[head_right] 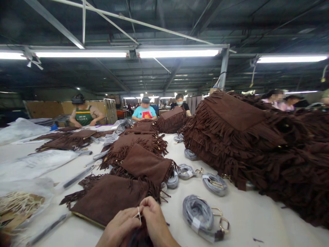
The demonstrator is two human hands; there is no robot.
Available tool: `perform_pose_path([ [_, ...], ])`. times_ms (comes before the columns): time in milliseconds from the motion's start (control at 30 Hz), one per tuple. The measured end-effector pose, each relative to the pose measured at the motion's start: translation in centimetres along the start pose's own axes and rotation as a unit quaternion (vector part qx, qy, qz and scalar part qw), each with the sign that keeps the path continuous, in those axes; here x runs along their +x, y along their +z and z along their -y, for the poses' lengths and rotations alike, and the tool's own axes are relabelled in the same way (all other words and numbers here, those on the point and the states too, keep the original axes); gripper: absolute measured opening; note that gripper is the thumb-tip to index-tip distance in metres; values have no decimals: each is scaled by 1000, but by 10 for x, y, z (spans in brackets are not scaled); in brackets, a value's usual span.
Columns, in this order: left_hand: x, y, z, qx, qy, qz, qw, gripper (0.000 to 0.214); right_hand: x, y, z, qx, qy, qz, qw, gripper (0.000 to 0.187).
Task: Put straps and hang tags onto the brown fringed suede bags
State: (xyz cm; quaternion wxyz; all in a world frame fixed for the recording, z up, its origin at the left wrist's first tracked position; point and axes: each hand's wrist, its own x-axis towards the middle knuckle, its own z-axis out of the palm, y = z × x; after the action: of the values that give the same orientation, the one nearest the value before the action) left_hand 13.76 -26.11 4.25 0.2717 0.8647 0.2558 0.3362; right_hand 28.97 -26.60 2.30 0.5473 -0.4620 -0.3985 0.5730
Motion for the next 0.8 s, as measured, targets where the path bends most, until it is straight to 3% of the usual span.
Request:
perform_pose_path([
  [67, 0, -7, -3, 15, -10, -7, 1000, 24, -2, -4, 3, -26, 32, 25, 999, 38],
  [167, 0, -29, -11, 86, -45, -79, 992, 21, -5, -9, 5, -83, 11, 77, 994, 46],
  [300, 0, -71, -27, 118, -104, -130, 979, 12, -10, -11, 4, -161, -63, 153, 973, 40],
  [400, -4, -89, -34, 103, -168, -174, 965, 8, -17, -8, 6, -243, -117, 157, 950, 28],
  [467, -7, -89, -34, 109, -171, -158, 966, 16, -22, -3, 8, -307, -159, 141, 928, 22],
  [567, -10, -78, -33, 86, -111, -93, 986, 33, -26, 6, 8, -330, -236, 102, 908, 12],
  [633, -9, -71, -36, 51, -74, -67, 994, 40, -26, 12, 3, -276, -216, 125, 928, 22],
  [700, -7, -70, -41, 21, -54, -41, 997, 43, -26, 17, -5, -238, -159, 165, 944, 46],
  [767, -4, -76, -45, 9, -44, -27, 999, 47, -28, 18, -13, -258, -147, 161, 941, 74],
  [800, -4, -81, -46, 12, -41, -34, 999, 48, -30, 17, -16, -288, -173, 142, 931, 81],
])
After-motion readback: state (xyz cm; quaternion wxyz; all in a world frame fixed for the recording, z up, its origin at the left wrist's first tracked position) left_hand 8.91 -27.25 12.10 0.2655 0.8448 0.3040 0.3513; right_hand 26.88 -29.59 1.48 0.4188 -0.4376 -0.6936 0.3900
